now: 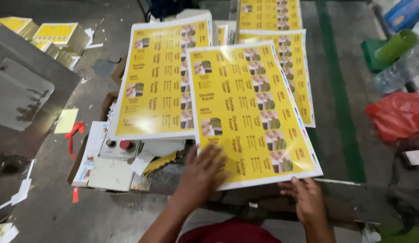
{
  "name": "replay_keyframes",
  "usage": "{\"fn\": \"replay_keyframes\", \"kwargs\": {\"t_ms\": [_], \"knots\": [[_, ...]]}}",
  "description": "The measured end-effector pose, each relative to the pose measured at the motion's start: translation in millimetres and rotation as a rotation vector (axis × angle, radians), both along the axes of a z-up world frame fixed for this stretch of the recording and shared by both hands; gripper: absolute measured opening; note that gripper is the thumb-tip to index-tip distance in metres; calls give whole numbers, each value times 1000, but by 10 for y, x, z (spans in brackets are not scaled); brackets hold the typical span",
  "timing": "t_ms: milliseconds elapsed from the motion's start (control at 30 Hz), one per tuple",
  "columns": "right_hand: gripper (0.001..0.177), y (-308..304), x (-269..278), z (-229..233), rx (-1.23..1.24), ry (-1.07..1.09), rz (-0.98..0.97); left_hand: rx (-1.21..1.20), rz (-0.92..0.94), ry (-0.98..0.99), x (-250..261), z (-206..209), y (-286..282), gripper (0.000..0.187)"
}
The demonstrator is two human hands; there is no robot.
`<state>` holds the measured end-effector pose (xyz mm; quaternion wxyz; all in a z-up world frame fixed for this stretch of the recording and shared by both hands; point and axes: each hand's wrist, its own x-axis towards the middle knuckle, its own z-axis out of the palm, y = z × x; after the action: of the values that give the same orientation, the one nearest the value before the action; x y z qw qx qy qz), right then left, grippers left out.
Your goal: The recorder is sorting and stacking printed yellow product labels on a workbench next to a printing machine.
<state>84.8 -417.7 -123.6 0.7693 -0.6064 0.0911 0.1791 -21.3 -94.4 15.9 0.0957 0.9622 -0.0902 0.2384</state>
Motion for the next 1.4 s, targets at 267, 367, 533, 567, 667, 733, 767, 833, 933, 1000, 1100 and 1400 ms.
{"fn": "replay_keyframes", "kwargs": {"t_ms": [267,367,533,567,667,733,767,833,933,1000,1100,1400], "knots": [[29,-653,-93,-324,7,41,-170,16,351,-101,290,-111,792,50],[33,-897,-212,-455,58,20,-159,40,396,5,311,-314,935,68],[30,-1144,-374,-505,55,38,-182,90,444,183,316,-439,910,87],[32,-1163,-419,-481,41,38,-182,112,449,132,295,-402,879,75],[32,-1251,-508,-498,8,52,-184,114,444,85,247,-245,797,54],[30,-1304,-548,-561,-5,65,-183,98,439,85,212,-101,777,45],[32,-1333,-568,-613,0,83,-190,112,410,63,209,-31,775,40],[33,-1358,-602,-653,4,108,-199,127,380,49,208,94,767,35],[31,-1347,-629,-656,-17,147,-229,83,364,-152,219,284,739,23],[31,-1373,-672,-701,39,86,-176,26,406,-235,193,415,676,23],[36,-1285,-679,-622,-29,133,-223,-2,443,-227,149,424,578,27],[35,-1082,-776,-512,-33,149,-192,-124,419,-207,83,332,464,26]]}}
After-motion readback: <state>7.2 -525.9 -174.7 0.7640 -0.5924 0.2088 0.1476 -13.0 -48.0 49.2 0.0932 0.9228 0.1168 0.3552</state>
